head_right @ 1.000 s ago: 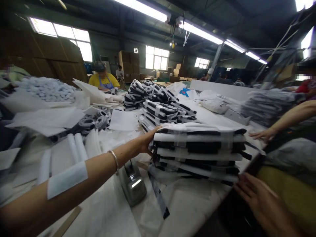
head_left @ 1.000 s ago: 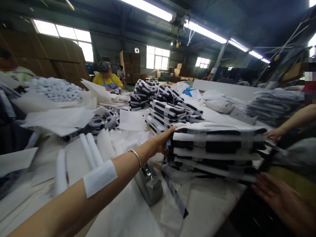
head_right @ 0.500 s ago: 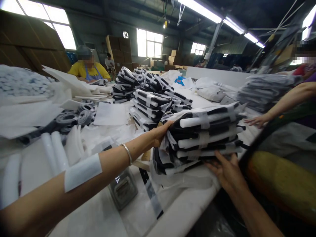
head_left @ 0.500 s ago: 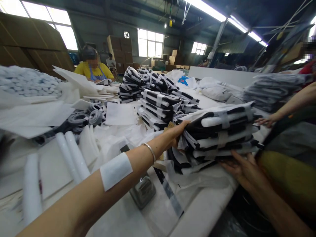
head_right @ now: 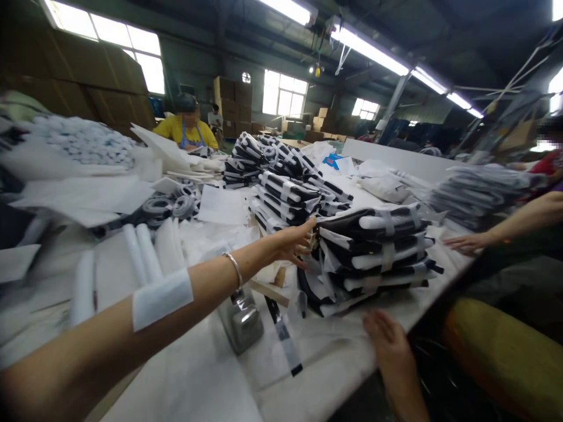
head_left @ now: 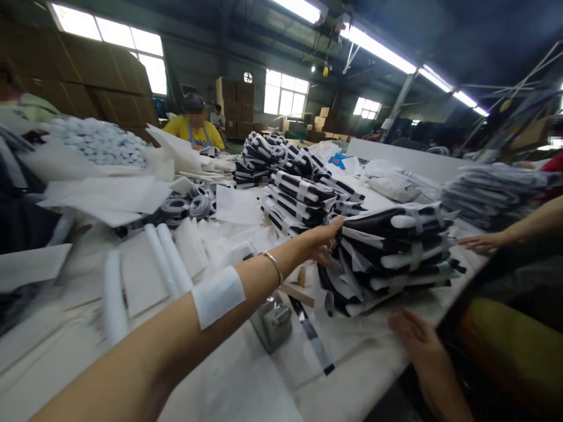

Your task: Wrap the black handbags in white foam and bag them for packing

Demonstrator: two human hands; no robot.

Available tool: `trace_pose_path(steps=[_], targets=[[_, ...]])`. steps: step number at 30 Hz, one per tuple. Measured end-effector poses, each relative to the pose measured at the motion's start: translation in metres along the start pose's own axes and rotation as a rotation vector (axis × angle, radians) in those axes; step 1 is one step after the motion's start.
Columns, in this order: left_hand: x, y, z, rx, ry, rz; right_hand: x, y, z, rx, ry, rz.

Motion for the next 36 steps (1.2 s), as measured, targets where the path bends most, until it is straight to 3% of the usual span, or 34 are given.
trace_pose_path(steps=[3, 5, 8, 11, 13, 17, 20, 23, 26, 29, 33, 36], targets=[[-0.05, 0.019, -0.033, 0.067, 0.046, -0.001, -0.046, -0.019, 0.054, -0.391, -0.264, -0.362], [-0.093, 0.029, -0.056, 0.092, 0.085, 0.031, -0.07, -0.03, 0.085, -0.587, -0.355, -0.606], [-0.169, 0.028, -0.091, 0.12, 0.133, 0.07, -0.082, -0.038, 0.107, -0.766, -0.266, -0.829], [-0.252, 0.007, -0.124, 0.174, 0.185, 0.057, -0.092, -0.04, 0.127, -0.839, -0.233, -0.994], [-0.307, -0.015, -0.148, 0.188, 0.274, 0.044, -0.095, -0.039, 0.144, -0.872, -0.279, -1.007], [-0.402, -0.064, -0.186, 0.106, 0.495, 0.03, -0.083, -0.052, 0.172, -0.874, -0.367, -0.823], [-0.452, -0.096, -0.198, -0.016, 0.619, 0.044, -0.072, -0.062, 0.199, -0.879, -0.524, -0.687], [-0.484, -0.12, -0.2, -0.113, 0.685, 0.061, -0.064, -0.064, 0.213, -0.91, -0.582, -0.596], [-0.505, -0.137, -0.202, -0.17, 0.732, 0.078, -0.062, -0.06, 0.204, -0.919, -0.511, -0.553], [-0.52, -0.147, -0.205, -0.147, 0.766, 0.085, -0.069, -0.054, 0.171, -0.898, -0.369, -0.531], [-0.529, -0.151, -0.212, -0.091, 0.794, 0.084, -0.082, -0.043, 0.098, -0.863, -0.152, -0.457], [-0.525, -0.15, -0.217, -0.083, 0.816, 0.077, -0.103, -0.017, 0.039, -0.862, -0.044, -0.369]])
Point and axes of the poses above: each hand's wrist, its own x-axis towards the middle knuckle, its own z-axis out of the palm, y = z × x, the point moved 10 cm from there along x, towards the middle knuckle, and after that the axes turned 2 degrees about -x, right-handed, at the moved point
